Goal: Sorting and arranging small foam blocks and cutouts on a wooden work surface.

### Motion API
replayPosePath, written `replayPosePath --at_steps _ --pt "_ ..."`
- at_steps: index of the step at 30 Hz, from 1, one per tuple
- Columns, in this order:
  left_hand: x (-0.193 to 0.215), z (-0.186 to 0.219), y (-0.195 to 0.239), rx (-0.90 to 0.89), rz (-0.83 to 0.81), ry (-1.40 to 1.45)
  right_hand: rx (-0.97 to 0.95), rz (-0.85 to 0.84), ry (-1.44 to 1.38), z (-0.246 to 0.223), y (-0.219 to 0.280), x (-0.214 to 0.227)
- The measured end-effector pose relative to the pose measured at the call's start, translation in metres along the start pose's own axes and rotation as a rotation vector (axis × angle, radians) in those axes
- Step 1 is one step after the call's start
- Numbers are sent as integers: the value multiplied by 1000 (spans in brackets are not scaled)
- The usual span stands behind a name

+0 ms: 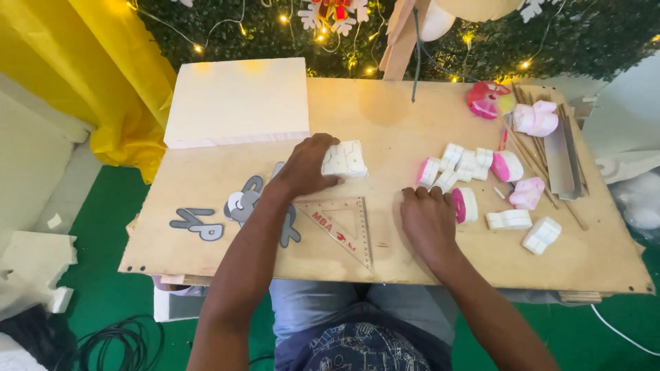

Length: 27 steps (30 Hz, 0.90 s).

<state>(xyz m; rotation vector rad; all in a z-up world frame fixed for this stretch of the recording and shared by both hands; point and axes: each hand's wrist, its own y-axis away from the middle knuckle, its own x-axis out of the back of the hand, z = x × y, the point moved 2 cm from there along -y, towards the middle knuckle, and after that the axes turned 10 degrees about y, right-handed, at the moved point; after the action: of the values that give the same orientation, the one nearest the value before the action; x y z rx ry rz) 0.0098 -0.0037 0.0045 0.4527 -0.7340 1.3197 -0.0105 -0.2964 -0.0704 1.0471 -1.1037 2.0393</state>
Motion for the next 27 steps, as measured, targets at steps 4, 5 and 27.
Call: replayPosePath --at_steps 4,5,27 --pt "-2 -1 -1 -9 -7 -9 -39 22 12 -5 -4 19" --pt "-1 0 0 1 -14 -5 -49 -20 7 -5 -6 24" --pt "-21 -22 -8 -209 42 58 -522 -193 -85 135 17 48"
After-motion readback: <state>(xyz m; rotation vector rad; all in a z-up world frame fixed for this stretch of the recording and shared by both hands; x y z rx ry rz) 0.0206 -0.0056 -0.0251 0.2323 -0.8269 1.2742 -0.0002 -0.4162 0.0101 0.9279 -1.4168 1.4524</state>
